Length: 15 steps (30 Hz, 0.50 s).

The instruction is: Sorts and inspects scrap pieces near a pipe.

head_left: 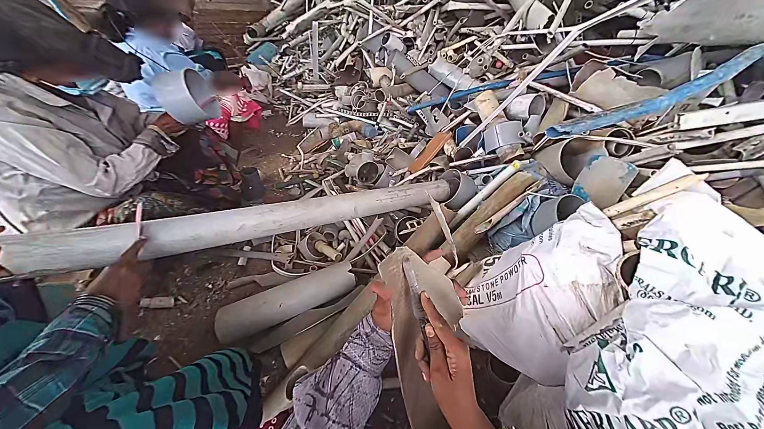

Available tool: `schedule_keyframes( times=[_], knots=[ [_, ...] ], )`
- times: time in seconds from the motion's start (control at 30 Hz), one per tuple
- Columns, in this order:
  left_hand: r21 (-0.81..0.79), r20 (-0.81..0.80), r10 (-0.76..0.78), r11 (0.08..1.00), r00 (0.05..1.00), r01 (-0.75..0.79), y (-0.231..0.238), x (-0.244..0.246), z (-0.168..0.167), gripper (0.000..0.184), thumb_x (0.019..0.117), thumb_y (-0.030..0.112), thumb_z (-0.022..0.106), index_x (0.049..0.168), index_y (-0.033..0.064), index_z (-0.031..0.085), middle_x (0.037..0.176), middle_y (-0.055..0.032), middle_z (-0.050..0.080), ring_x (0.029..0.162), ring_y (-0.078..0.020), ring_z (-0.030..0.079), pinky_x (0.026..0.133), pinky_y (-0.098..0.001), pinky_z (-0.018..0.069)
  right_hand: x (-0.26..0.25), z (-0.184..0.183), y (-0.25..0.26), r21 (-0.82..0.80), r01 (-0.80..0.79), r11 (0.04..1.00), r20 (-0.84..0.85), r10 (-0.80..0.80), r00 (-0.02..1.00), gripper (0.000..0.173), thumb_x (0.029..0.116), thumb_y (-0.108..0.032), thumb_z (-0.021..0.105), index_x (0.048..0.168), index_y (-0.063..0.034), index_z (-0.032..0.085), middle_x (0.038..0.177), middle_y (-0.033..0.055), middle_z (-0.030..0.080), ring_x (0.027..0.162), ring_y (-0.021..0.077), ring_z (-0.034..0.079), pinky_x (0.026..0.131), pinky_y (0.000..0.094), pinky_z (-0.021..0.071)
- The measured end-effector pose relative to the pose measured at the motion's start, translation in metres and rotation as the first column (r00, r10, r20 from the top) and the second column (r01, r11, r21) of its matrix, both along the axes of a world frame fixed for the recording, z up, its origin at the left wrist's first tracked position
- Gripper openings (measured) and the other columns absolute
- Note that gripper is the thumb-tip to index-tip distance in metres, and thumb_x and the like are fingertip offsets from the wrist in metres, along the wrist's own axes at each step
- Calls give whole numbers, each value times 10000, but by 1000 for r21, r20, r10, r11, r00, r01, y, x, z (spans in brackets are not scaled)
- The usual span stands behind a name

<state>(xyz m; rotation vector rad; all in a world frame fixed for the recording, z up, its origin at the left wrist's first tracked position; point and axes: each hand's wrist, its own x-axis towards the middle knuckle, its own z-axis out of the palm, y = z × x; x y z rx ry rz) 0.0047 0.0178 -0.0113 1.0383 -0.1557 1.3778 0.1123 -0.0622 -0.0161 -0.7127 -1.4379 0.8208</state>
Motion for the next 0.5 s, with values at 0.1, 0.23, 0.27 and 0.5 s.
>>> schedule_keyframes(
  times=[0.1, 0.23, 0.27, 0.5],
  knots=[
    [-7, 13, 40, 999, 999, -40, 2, 5, -9, 783, 827, 737, 623, 1350, 155, 652, 1213, -37, 731, 1132, -154, 691, 969, -369, 564, -1, 2, 3, 172, 115, 978, 128, -138, 982, 395, 1055, -41, 416, 1397, 118, 533, 703, 53, 569, 568, -12, 478, 560, 106, 422],
    [-85, -18, -109, 991, 994, 107, 1, -1, 13, 1077, 672, 825, 676, 1444, 85, 550, 1094, -181, 743, 1003, -334, 733, 902, -500, 595, -2, -22, -4, 462, 214, 861, 388, -413, 824, 378, 1003, -100, 461, 1322, -32, 653, 726, 128, 572, 560, 175, 557, 511, 235, 468],
    [-136, -3, -97, 986, 995, 95, -5, 0, 20, 1114, 649, 829, 685, 1442, 62, 531, 1062, -196, 742, 974, -350, 734, 895, -506, 594, -2, -21, -2, 490, 219, 844, 395, -439, 807, 377, 998, -98, 462, 1313, -49, 663, 710, 123, 553, 540, 183, 540, 485, 247, 452],
    [-54, 77, -48, 997, 996, 52, 7, -6, -7, 981, 758, 799, 637, 1399, 59, 571, 1108, -194, 735, 1017, -338, 728, 899, -502, 592, 2, -21, -1, 477, 238, 846, 441, -464, 768, 376, 1003, -118, 466, 1307, -55, 679, 705, 125, 556, 522, 189, 542, 461, 263, 449]
  ],
)
